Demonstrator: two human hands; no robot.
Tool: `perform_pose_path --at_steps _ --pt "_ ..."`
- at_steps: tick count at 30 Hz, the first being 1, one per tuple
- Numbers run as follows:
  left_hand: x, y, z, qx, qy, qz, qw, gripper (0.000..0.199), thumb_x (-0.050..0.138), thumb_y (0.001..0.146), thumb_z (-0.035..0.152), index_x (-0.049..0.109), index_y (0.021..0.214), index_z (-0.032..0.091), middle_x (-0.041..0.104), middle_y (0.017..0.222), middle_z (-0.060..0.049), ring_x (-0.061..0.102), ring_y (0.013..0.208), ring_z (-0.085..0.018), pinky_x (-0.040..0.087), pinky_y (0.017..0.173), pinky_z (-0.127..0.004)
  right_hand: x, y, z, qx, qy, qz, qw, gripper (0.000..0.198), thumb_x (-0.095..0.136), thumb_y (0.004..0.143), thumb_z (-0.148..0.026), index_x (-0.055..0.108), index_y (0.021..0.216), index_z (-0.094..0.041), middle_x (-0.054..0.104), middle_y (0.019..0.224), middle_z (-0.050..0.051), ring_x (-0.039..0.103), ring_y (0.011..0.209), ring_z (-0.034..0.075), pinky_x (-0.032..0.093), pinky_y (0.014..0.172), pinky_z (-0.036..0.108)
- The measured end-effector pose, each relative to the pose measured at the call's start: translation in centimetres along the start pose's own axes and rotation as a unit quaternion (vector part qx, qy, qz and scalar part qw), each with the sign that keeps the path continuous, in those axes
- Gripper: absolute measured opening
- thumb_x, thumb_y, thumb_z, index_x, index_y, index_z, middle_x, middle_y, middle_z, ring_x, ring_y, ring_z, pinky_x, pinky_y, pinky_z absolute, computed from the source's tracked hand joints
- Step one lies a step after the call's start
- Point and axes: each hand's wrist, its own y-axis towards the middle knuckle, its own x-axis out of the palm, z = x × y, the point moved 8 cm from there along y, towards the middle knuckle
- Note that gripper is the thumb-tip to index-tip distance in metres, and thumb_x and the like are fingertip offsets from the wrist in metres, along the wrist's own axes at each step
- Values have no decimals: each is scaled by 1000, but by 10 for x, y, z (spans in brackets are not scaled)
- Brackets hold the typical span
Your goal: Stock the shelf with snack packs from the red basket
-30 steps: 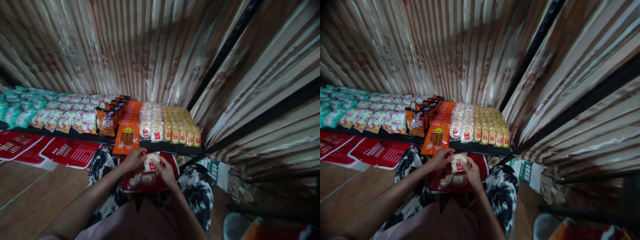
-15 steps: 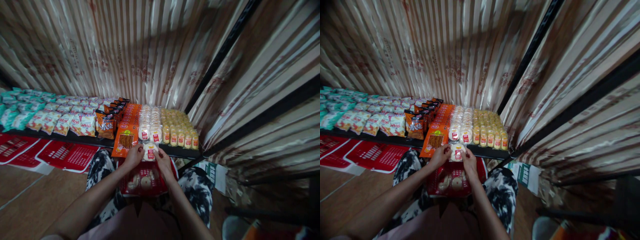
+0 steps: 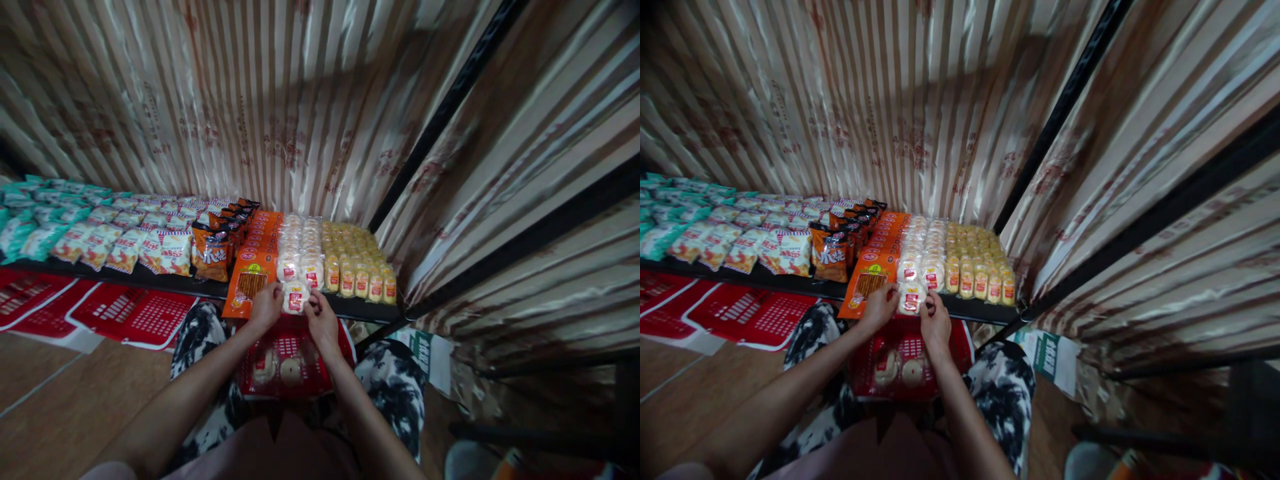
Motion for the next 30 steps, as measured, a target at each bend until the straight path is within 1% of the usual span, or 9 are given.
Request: perform_pose_path --at_steps 4,6,10,13,16,19,21,26,30 --pt "2 8 -2 -24 -38 -4 999 14 46 85 18 58 90 15 64 74 -1 57 54 -9 42 59 -20 8 9 -9 -11 12 0 1000 46 48 76 -31 56 119 -18 65 97 5 56 68 13 48 72 28" --pt "3 12 -5 -26 -44 3 999 14 46 84 17 58 91 15 64 74 0 57 53 -9 43 60 -20 14 14 -9 -13 23 2 1000 46 47 75 -30 56 118 -18 64 98 6 57 68 13 48 72 28" --pt "5 17 -8 -8 -29 28 999 19 50 81 17 56 99 13 64 82 -4 61 70 -13 46 69 -24 22 21 -6 -27 29 17 999 46 46 75 -28 57 117 -14 64 98 8 59 73 14 49 77 29" --pt "8 18 -10 6 -42 30 999 39 52 80 19 46 118 10 63 89 -7 62 80 -17 48 75 -29 25 23 -5 -44 14 19 999 47 44 75 -26 56 118 -13 64 101 10 60 84 16 47 84 30" --pt "10 14 -5 39 -45 42 997 52 52 79 17 36 128 9 58 103 -12 58 95 -20 47 85 -35 27 25 -5 -50 3 15 999 50 43 75 -26 54 121 -11 64 103 11 60 90 16 47 86 30" --pt "9 7 4 79 -29 70 994 54 49 79 15 33 130 9 48 117 -16 50 110 -24 43 93 -38 28 26 -6 -51 2 14 999 50 43 75 -26 53 122 -11 64 104 11 61 88 16 48 85 30" --pt "10 1 10 98 -13 80 992 52 47 80 14 32 130 12 43 119 -16 48 112 -23 43 93 -39 29 27 -7 -53 -5 14 998 49 43 76 -24 53 122 -12 64 106 11 61 90 16 47 86 30" --pt "22 -5 20 118 56 40 991 42 42 83 13 40 124 17 42 116 -12 53 102 -21 48 87 -36 29 27 -12 -72 -34 10 997 45 42 78 -20 54 121 -13 64 109 11 60 96 18 46 89 33" --pt "35 -1 18 106 121 -12 987 40 39 85 12 40 125 14 45 116 -14 55 100 -20 49 84 -34 19 26 -26 -131 -96 23 986 41 37 82 -16 56 118 -12 60 114 12 55 107 19 43 95 34"
